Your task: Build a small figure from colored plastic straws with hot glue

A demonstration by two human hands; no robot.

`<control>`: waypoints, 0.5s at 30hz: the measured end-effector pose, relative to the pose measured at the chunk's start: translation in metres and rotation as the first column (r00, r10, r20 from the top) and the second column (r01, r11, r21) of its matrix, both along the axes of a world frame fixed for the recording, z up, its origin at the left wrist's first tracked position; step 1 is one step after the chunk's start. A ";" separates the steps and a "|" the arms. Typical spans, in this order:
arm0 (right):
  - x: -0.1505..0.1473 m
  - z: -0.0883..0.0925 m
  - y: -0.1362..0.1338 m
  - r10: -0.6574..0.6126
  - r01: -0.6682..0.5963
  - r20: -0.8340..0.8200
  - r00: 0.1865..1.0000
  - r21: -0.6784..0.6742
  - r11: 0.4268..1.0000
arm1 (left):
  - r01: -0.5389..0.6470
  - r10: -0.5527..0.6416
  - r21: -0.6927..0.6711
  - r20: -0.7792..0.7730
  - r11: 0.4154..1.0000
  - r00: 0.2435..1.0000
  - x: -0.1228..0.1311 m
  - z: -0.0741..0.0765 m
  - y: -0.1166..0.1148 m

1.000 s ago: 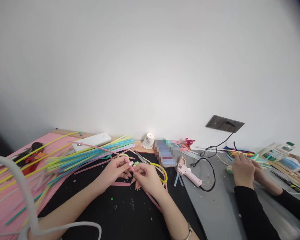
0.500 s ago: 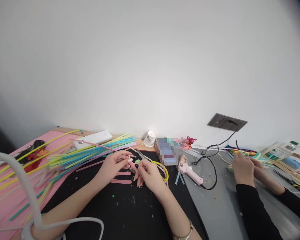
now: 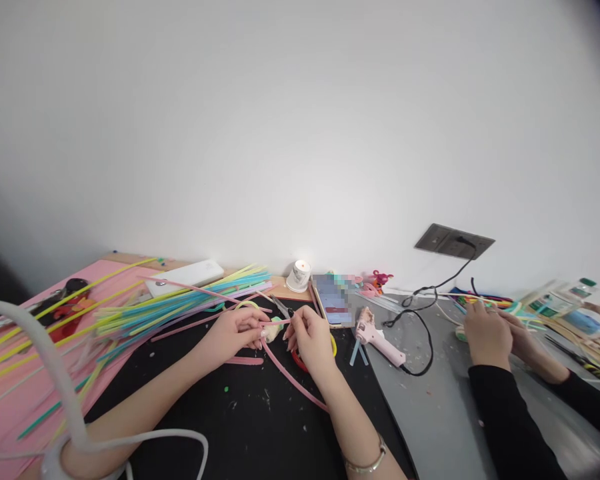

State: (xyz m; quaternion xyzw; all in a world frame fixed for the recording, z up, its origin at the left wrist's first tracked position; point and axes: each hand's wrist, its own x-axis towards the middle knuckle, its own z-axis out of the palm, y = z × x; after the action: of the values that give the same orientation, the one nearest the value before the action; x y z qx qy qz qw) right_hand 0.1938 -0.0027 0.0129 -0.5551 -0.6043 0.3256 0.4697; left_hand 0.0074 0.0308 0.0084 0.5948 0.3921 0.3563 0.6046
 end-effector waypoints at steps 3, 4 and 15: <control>0.001 0.000 0.001 -0.028 0.028 0.015 0.999 0.020 0.999 | 0.052 -0.051 0.027 -0.031 0.998 0.998 0.000 0.001 -0.001; 0.002 0.001 0.001 -0.029 0.028 0.018 0.999 0.026 0.999 | 0.065 -0.064 0.026 -0.036 0.998 0.997 0.000 0.001 -0.001; 0.013 0.021 0.000 -0.065 0.034 0.246 0.967 0.126 0.991 | -0.064 0.071 -0.105 0.065 0.992 0.995 -0.002 0.009 -0.002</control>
State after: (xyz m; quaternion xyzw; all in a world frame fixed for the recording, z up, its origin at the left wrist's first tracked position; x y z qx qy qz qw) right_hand 0.2069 -0.0031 0.0343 -0.5771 -0.6633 0.2040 0.4306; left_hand 0.0055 0.0291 0.0178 0.5368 0.4089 0.3759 0.6352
